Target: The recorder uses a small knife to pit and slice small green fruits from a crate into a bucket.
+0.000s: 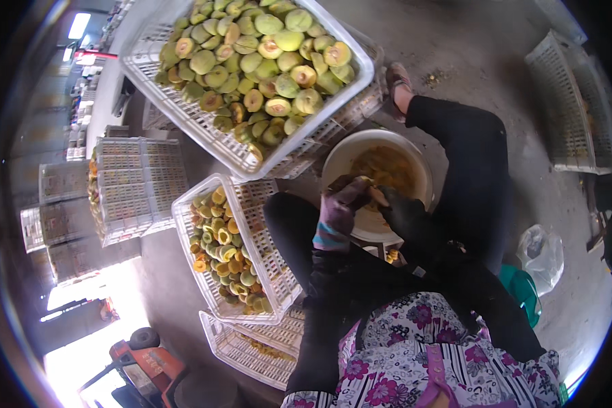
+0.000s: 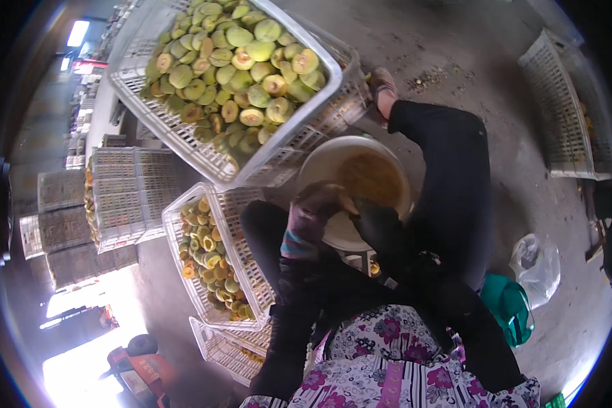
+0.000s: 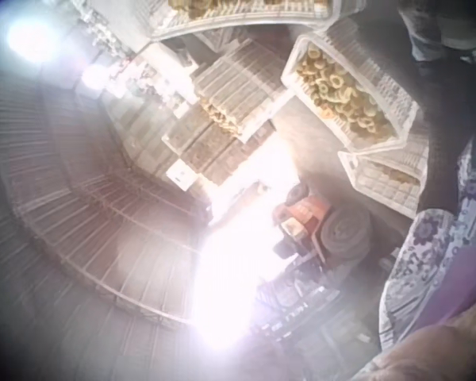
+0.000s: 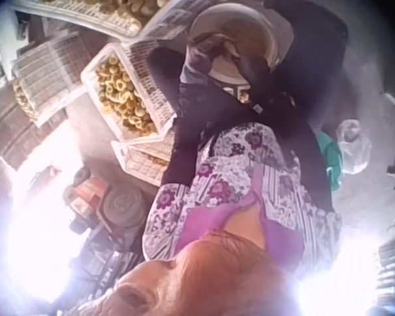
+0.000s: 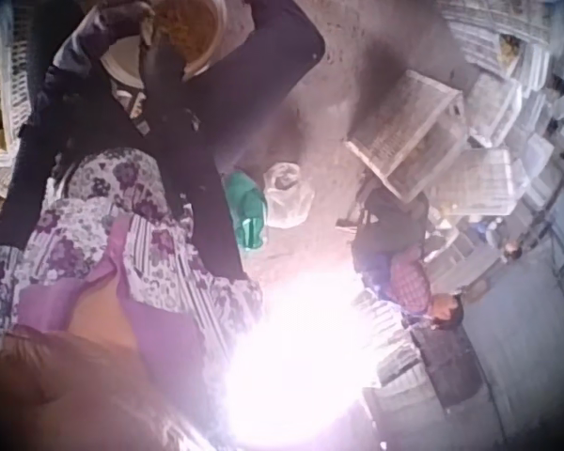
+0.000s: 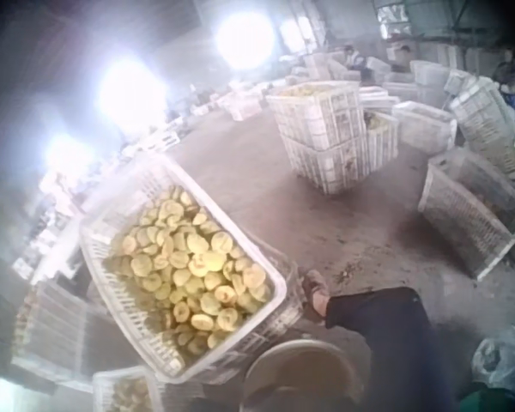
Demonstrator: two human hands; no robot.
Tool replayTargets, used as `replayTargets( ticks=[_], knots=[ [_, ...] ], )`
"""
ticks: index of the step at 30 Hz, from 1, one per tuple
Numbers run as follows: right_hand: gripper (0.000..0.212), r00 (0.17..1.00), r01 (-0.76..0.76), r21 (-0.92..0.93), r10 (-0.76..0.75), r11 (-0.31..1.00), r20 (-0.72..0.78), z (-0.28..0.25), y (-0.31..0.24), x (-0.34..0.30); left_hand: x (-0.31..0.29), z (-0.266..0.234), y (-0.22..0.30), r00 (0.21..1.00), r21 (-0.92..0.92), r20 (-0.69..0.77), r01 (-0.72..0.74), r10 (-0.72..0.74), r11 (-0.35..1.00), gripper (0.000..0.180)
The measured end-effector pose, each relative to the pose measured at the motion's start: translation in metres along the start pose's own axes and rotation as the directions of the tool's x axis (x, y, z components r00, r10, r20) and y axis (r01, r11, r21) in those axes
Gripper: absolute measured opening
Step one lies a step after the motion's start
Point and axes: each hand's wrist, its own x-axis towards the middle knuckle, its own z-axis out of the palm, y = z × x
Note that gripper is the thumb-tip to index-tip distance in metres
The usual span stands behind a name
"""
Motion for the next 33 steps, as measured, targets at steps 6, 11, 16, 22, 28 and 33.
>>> replayTargets(
  ticks=[6, 11, 16, 22, 28, 33],
  knots=[
    [0.035, 0.989, -0.065, 0.030, 0.061, 0.997, 0.133, -0.010, -0.019, -0.001, -0.016, 0.025, 0.026, 0.994, -0.031, -0.097, 0.057, -0.060, 0.998, 0.035],
    [0.035, 0.996, -0.034, 0.022, 0.032, 0.999, 0.079, 0.005, 0.000, -0.002, -0.013, 0.017, 0.009, 0.999, -0.135, -0.036, 0.016, -0.021, 0.991, 0.029],
    [0.034, 0.997, 0.010, -0.007, -0.009, 1.000, 0.073, -0.004, -0.018, -0.003, -0.011, 0.003, 0.005, 0.968, -0.056, -0.217, 0.113, -0.123, 0.992, 0.022],
    [0.042, 0.955, -0.265, 0.266, 0.214, 0.927, 0.204, 0.001, 0.007, 0.005, 0.009, -0.025, 0.024, 0.909, 0.534, -0.319, -0.061, 0.268, 0.843, 0.018],
    [0.043, 0.998, 0.047, -0.051, -0.049, 0.998, -0.038, 0.000, 0.001, -0.009, 0.083, -0.077, 0.158, 0.684, 0.918, -0.290, 0.000, 0.669, 0.398, 0.034],
    [0.046, 0.995, -0.036, 0.029, 0.039, 0.999, -0.097, -0.007, -0.012, -0.005, 0.156, -0.089, 0.185, 0.692, 0.864, -0.429, 0.502, 0.580, 0.040, 0.041]
  ],
)
